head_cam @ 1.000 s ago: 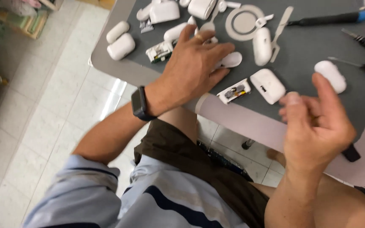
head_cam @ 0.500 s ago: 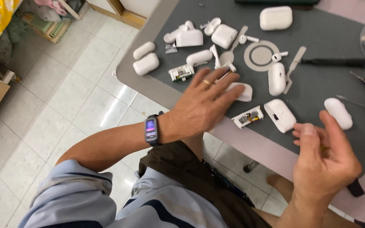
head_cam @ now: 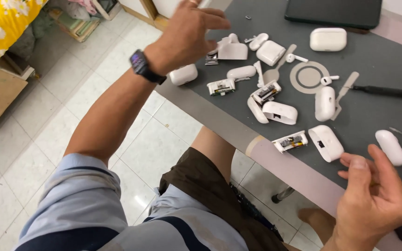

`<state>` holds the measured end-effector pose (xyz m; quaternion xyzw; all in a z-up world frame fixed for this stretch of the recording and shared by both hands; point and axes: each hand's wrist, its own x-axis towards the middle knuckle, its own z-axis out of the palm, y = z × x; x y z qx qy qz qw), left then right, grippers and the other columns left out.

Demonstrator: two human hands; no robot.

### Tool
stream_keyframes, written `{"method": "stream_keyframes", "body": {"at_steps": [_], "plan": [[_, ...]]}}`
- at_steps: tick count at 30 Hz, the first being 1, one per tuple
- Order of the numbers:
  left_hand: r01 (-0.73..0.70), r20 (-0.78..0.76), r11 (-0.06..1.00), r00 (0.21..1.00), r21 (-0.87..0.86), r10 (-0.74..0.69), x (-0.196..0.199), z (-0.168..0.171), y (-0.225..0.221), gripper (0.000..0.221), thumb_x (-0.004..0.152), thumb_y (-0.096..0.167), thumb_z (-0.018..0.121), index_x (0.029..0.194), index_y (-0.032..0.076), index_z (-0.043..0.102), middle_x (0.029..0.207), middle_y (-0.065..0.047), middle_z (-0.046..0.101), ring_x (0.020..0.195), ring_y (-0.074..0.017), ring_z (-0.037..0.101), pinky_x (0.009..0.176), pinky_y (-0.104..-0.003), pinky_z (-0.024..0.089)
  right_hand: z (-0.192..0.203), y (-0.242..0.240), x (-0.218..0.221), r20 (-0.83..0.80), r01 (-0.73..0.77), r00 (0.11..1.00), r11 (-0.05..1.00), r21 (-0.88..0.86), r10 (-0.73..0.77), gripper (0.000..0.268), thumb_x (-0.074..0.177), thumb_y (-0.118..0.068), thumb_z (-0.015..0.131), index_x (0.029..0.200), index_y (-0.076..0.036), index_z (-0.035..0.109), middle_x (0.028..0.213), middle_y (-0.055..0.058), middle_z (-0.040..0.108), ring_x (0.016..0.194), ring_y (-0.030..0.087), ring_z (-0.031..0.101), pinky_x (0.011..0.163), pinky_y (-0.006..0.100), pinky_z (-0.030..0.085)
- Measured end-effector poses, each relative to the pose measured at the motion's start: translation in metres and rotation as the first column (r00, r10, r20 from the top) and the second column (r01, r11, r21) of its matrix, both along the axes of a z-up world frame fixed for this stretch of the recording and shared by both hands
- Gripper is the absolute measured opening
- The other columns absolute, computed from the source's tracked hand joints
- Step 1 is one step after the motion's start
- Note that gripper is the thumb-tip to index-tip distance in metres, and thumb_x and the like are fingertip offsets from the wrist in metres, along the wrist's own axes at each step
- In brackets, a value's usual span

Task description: Organizing and sorting internal and external components of wireless earbud charging cases on a repair mat.

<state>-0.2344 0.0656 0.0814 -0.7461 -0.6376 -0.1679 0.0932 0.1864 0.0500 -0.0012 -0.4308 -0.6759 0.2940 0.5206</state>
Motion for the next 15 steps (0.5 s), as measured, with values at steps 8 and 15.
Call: {"method": "stream_keyframes", "body": {"at_steps": [8,15], "plan": [[0.176,-0.112,0.982,0.977,-0.070,-0.183,-0.003,-0.032,0.022,0.044,0.081,0.017,0.076,0.125,0.015,0.072,0.116,-0.007,0.074,0.123,-0.0410,0.049,0.091,-0.052,0.037,-0.020,0.000,0.004,-0.025,-0.016,1.000,0.999,-0.029,0.016,0.033,0.118,0.016,0.058,0.148,0.030,0.061,0.107,0.034,0.068,0.094,0.034,0.069,0.084,0.036,0.058],[0.100,0.192,0.991,0.978,-0.092,-0.081,0.001,0.016,0.015,0.049,0.088,0.004,0.071,0.135,0.010,0.059,0.110,-0.013,0.072,0.078,-0.0240,0.067,0.058,-0.030,0.055,-0.026,-0.001,0.009,0.049,-0.024,0.998,0.999,-0.030,0.026,0.035,0.123,0.013,0.053,0.154,0.027,0.060,0.113,0.031,0.069,0.101,0.033,0.069,0.092,0.036,0.059]]}}
